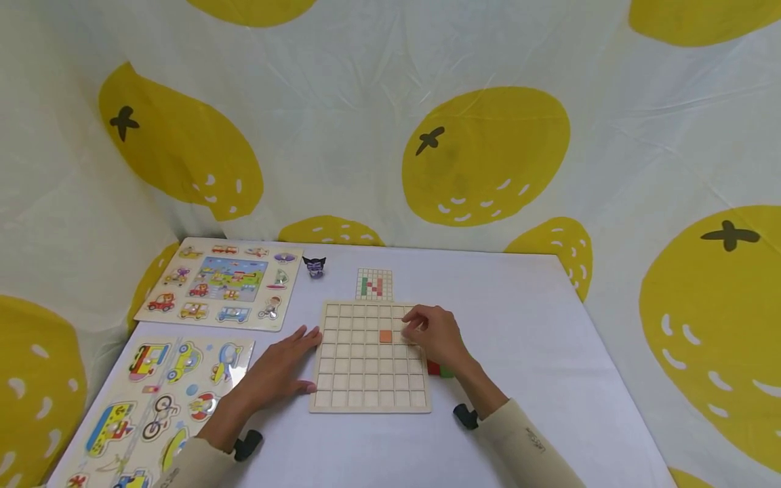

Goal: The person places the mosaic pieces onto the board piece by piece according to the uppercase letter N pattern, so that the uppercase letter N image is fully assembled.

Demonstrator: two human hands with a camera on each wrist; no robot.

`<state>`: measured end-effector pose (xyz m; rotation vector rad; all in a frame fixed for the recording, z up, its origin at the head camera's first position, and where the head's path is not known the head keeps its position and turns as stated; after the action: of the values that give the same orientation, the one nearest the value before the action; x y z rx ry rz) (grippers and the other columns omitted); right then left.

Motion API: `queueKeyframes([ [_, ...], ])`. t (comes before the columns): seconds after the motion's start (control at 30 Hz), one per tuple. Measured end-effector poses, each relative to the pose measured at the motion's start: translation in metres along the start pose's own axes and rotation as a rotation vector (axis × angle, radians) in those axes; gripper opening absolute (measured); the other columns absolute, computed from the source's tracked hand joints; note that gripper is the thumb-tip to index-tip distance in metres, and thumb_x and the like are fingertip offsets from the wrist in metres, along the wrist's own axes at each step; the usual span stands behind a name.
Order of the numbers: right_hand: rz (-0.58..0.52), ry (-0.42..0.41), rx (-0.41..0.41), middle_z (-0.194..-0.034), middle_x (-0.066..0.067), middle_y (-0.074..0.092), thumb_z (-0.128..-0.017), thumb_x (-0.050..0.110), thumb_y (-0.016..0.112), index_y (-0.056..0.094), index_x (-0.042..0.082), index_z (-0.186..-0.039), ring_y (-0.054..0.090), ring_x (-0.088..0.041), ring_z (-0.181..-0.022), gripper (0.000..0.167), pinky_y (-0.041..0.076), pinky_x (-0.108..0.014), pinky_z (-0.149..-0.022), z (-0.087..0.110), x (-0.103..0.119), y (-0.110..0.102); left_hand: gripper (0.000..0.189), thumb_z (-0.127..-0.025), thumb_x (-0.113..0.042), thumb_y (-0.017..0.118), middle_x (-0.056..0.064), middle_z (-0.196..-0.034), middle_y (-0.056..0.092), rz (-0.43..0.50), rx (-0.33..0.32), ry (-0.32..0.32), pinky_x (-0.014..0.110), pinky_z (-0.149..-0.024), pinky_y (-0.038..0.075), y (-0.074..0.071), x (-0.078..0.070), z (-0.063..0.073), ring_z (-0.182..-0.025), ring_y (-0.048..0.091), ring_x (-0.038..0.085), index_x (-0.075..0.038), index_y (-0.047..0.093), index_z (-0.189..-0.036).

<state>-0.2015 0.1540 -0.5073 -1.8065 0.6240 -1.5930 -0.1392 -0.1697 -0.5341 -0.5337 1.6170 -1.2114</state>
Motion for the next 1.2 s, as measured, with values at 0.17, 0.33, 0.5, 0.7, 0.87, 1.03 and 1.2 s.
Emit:
queueKeyframes([
  [0.17,0.0,0.074,-0.006,-0.092,0.003,0.073,-0.089,0.017,0.086,0.08,0.016,-0.107,0.06,-0.021,-0.088,0.019,0.049,-0.032,-0.077,0.003,-0.019,-0.017,0.103,-0.077,-0.035,0.095,0.01,-0.17,0.041,0.003,-0.002,0.002,0.064,-0.119,0.042,0.0,0.0,0.0,-0.158,0.037,0.041,-0.008,0.044,-0.162],
  [0.33,0.051,0.147,0.015,-0.103,0.001,0.075,-0.088,0.02,0.088,0.08,0.018,-0.111,0.061,-0.023,-0.099,0.024,0.05,-0.031,-0.08,0.006,-0.037,-0.025,0.102,-0.076,-0.035,0.095,0.01,-0.17,0.042,-0.001,-0.003,0.005,0.064,-0.119,0.042,-0.001,0.0,0.0,-0.158,0.038,0.041,-0.007,0.045,-0.161],
  [0.5,0.1,0.152,0.075,-0.105,0.0,0.073,-0.084,0.021,0.091,0.081,0.018,-0.113,0.06,-0.021,-0.101,0.031,0.051,-0.031,-0.081,0.009,-0.044,-0.025,0.102,-0.076,-0.035,0.095,0.011,-0.17,0.043,-0.011,-0.004,0.008,0.065,-0.118,0.043,-0.001,0.0,-0.001,-0.158,0.038,0.041,-0.006,0.045,-0.161],
  [0.7,0.094,0.106,0.117,-0.104,0.001,0.074,-0.084,0.014,0.091,0.083,0.016,-0.111,0.058,-0.018,-0.1,0.028,0.052,-0.032,-0.083,0.01,-0.043,-0.021,0.103,-0.076,-0.034,0.095,0.011,-0.169,0.043,-0.005,-0.005,0.008,0.064,-0.119,0.043,0.0,0.0,-0.001,-0.158,0.038,0.041,-0.006,0.045,-0.161],
  [0.87,0.113,0.087,0.135,-0.096,0.003,0.072,-0.084,0.014,0.091,0.081,0.017,-0.106,0.057,-0.017,-0.097,0.024,0.051,-0.031,-0.081,0.012,-0.041,-0.018,0.103,-0.077,-0.034,0.095,0.011,-0.17,0.042,0.007,-0.002,0.002,0.065,-0.119,0.042,0.001,-0.001,-0.001,-0.158,0.037,0.041,-0.007,0.044,-0.162],
  [1.03,0.151,0.101,0.138,-0.093,0.002,0.07,-0.083,0.015,0.092,0.08,0.016,-0.104,0.057,-0.017,-0.093,0.024,0.051,-0.031,-0.08,0.013,-0.043,-0.02,0.102,-0.077,-0.033,0.095,0.011,-0.17,0.042,0.01,0.002,0.002,0.065,-0.119,0.042,0.0,-0.002,-0.001,-0.159,0.036,0.041,-0.007,0.044,-0.162],
  [1.2,0.163,0.109,0.154,-0.09,0.001,0.066,-0.083,0.014,0.092,0.078,0.016,-0.097,0.056,-0.017,-0.088,0.02,0.049,-0.031,-0.078,0.014,-0.045,-0.022,0.102,-0.077,-0.033,0.095,0.012,-0.169,0.042,0.001,-0.003,0.001,0.064,-0.12,0.042,-0.001,-0.003,0.0,-0.158,0.037,0.041,-0.005,0.044,-0.161],
])
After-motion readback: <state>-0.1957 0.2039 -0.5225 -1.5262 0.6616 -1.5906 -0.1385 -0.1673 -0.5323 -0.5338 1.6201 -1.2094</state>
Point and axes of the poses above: each hand's wrist, its own z-axis away from the middle knuckle, its own y-axis out of the palm, x = y × z, the point moved 4 cm from there along -z, towards the middle knuckle
